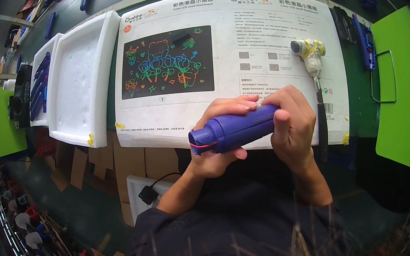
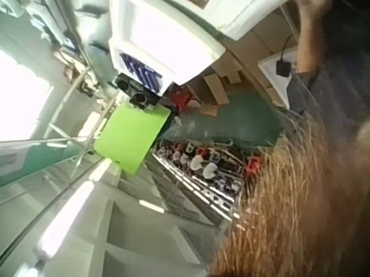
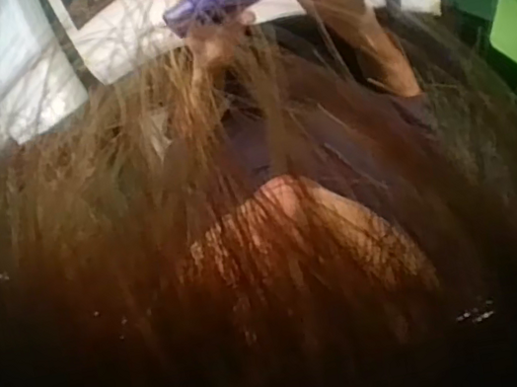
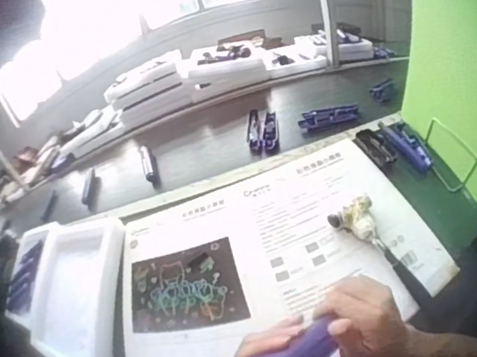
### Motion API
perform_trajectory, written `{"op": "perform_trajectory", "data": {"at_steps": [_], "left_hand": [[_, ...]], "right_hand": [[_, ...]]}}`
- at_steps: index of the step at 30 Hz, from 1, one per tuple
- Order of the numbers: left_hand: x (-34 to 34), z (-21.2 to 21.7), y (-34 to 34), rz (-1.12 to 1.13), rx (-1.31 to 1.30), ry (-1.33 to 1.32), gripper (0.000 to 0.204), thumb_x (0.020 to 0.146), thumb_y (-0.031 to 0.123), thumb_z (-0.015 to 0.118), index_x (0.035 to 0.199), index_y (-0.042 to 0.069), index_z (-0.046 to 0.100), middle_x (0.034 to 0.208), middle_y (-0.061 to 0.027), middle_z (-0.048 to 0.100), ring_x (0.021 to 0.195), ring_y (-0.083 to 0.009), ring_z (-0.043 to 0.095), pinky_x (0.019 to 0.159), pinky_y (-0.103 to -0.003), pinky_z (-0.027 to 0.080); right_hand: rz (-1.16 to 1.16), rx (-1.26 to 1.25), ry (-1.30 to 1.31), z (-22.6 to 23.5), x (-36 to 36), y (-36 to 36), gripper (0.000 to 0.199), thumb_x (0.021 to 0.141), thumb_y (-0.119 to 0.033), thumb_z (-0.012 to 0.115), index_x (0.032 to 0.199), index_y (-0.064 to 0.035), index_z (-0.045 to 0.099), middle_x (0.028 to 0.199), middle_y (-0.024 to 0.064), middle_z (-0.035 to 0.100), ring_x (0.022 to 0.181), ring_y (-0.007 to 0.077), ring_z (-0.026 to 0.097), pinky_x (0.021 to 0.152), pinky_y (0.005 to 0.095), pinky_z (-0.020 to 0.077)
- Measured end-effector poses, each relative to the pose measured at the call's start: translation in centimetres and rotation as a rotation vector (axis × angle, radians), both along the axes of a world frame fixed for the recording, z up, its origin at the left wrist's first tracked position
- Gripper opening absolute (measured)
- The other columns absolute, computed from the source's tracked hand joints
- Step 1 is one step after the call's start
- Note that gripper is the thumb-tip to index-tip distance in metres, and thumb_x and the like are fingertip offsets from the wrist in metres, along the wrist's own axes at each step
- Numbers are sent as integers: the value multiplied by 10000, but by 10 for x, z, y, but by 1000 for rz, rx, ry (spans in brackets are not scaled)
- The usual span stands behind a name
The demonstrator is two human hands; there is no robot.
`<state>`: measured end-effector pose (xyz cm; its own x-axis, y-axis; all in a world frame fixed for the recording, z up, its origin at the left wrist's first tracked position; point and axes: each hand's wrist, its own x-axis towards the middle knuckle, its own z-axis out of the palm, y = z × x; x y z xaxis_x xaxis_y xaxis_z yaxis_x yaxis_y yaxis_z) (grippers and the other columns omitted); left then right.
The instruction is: The person assembles handheld devices by fitting plastic casing halves together, snapping them closed by hand, and placing the assembled units onto the conveyor belt.
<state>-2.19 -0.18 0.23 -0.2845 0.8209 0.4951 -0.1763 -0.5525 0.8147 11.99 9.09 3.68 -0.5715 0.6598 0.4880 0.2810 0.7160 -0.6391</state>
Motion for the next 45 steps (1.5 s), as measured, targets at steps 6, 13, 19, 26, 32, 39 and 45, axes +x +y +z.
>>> {"op": "perform_trajectory", "data": {"at_steps": [6, 13, 19, 26, 32, 39, 45], "left_hand": [[-2, 21, -11, 16, -127, -195, 581, 806, 251, 772, 1220, -34, 480, 1166, -267, 568, 1124, -373, 577, 972, -489, 473], [8, 18, -17, 167, 59, 28, 532, 795, 198, 782, 1157, -45, 479, 1109, -264, 596, 1079, -409, 603, 953, -555, 483], [2, -2, -8, 307, -7, 98, 556, 805, 235, 784, 1187, -31, 481, 1144, -266, 587, 1132, -366, 574, 977, -478, 472], [4, -10, -17, 324, -68, -205, 546, 788, 159, 795, 1206, -12, 488, 1270, -285, 524, 1183, -353, 541, 1005, -448, 447], [2, -15, -27, 306, -103, -25, 487, 787, 56, 772, 1183, -25, 499, 1222, -281, 561, 1150, -352, 567, 979, -441, 462], [-5, 7, -26, 290, -72, 156, 553, 818, 187, 769, 1164, -13, 385, 1135, -318, 578, 1079, -353, 594, 935, -437, 474], [10, 4, -22, 397, -39, 221, 544, 843, 197, 742, 1168, -8, 355, 1135, -311, 559, 1065, -349, 596, 920, -439, 501]], "right_hand": [[-80, 170, 20, -7, -6, 6, 298, 933, -172, 462, 672, -53, 544, 638, 90, 506, 574, 275, 500, 567, 386, 387], [-80, 150, 133, 1, -15, 5, 266, 859, -95, 476, 601, -52, 520, 570, 94, 478, 488, 283, 467, 510, 385, 379], [-22, -15, 36, -11, -22, 25, 248, 869, -146, 516, 657, -29, 568, 603, 111, 517, 595, 280, 551, 582, 365, 434], [159, -1010, 706, -31, -12, -3, 729, 987, -578, 290, 1406, 17, 331, 1400, 201, 436, 1314, 294, 422, 1089, 441, 318], [-168, -600, 818, -23, -20, 13, 617, 1019, -495, 302, 1342, 18, 411, 1195, 154, 560, 1148, 268, 543, 1027, 434, 398], [-38, 183, 130, -15, -23, 8, 611, 988, -495, 360, 612, -43, 529, 588, 73, 471, 530, 245, 496, 457, 346, 371], [-65, 8, 205, -22, -32, 7, 453, 967, -231, 499, 550, -53, 495, 512, 84, 428, 457, 264, 444, 437, 374, 348]]}}
